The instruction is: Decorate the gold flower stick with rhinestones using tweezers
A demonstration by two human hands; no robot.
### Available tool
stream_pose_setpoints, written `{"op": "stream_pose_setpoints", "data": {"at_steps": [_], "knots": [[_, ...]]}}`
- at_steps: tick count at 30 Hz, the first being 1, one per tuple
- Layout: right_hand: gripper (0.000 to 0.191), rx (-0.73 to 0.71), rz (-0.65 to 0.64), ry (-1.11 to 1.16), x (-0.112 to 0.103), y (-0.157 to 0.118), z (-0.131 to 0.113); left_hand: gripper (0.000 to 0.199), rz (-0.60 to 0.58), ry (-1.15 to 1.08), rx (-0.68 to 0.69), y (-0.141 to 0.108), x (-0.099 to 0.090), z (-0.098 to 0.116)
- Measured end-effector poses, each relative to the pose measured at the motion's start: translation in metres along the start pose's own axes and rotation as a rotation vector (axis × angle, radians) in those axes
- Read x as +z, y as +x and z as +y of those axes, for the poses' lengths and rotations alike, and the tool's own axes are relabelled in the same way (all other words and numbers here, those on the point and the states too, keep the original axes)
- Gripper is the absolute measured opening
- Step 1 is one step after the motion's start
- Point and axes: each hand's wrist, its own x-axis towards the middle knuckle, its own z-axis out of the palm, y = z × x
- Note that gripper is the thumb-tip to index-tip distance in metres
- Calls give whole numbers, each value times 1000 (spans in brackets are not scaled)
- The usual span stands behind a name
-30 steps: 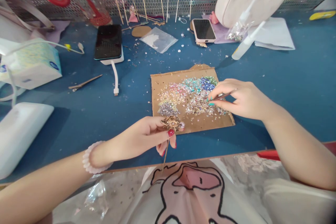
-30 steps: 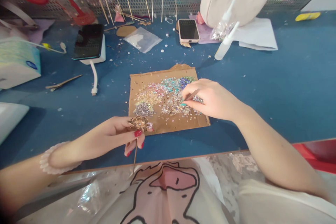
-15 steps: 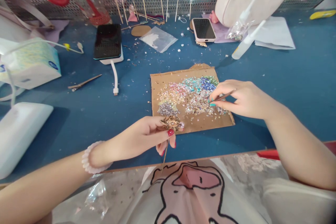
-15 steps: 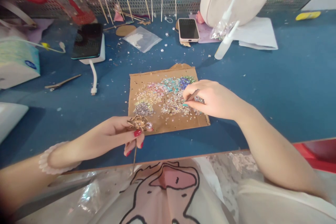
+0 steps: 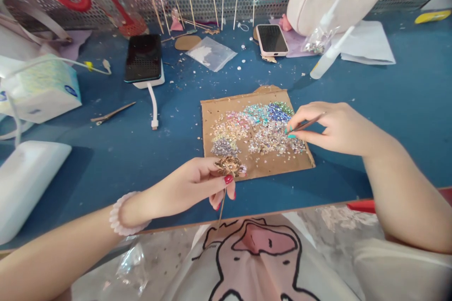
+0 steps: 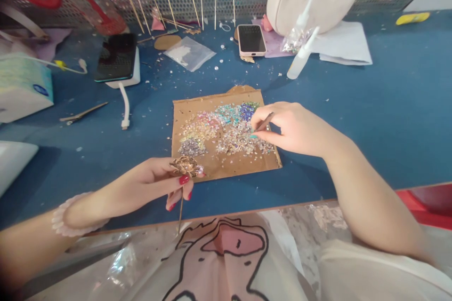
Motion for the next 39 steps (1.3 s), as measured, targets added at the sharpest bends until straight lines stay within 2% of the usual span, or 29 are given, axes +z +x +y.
{"op": "stream_pose_setpoints", "data": {"at_steps": [5, 19, 27, 39], "knots": [[7, 22, -33, 34, 2, 0, 3, 22, 2, 4, -2, 0, -1, 0], [4, 46, 58, 79, 9, 3, 0, 23, 15, 7, -13, -1, 0, 1], [6, -8, -24, 60, 3, -1, 4, 24, 10, 8, -9, 0, 0, 1], [5, -13, -51, 96, 3, 1, 1, 25, 11, 11, -15, -3, 1, 2]]}}
